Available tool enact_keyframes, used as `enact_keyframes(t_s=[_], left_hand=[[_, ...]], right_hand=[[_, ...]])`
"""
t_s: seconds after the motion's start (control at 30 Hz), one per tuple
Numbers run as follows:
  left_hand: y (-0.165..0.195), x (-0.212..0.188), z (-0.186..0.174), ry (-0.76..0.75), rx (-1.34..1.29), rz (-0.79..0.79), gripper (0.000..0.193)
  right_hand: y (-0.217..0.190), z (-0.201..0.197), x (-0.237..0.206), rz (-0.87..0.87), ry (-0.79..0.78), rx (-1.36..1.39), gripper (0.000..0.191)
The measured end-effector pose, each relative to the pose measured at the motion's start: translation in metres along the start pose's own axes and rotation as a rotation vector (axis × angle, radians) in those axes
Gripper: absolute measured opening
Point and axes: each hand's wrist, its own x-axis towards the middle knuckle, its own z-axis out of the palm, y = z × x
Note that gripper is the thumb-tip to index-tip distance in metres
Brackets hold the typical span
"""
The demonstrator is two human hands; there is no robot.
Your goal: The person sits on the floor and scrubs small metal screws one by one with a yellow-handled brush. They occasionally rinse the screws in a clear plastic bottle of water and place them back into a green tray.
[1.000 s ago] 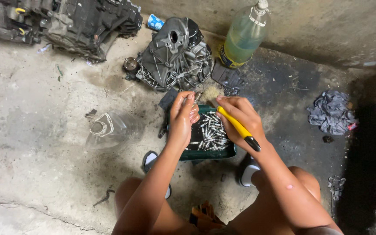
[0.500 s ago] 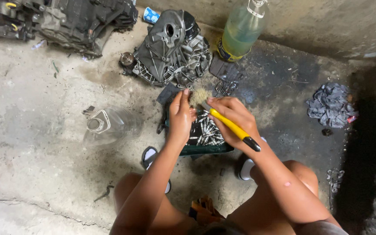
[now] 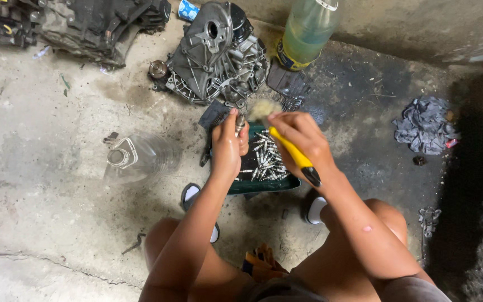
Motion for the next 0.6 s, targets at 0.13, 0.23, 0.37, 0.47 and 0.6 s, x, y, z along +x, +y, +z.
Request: enact_keyframes(t_s=[0.13, 0.23, 0.37, 0.47, 0.6], left_hand=[[0.003, 0.001, -0.001, -0.023, 0.036, -0.064, 0.048], [0.001, 0.002, 0.001, 0.081, 0.032, -0.137, 0.044], [0.004, 0.004, -0.007, -0.141, -0.060, -0.202, 0.050], [0.007, 0.009, -0.014, -0.265, -0.152, -0.306, 0.053], [0.004, 0.012, -0.014, -0.234, -0.184, -0.433, 0.054]], right_hand=[[0.000, 0.000, -0.002, -0.049, 0.075, 0.032, 0.034], [0.000, -0.001, -0.004, -0.141, -0.020, 0.093, 0.036], [0.004, -0.003, -0.004, -0.029, 0.008, -0.002, 0.036], [0.004, -0.002, -0.002, -0.011, 0.092, -0.024, 0.037], [-0.001, 0.003, -0.003, -0.121, 0.024, 0.048, 0.039]])
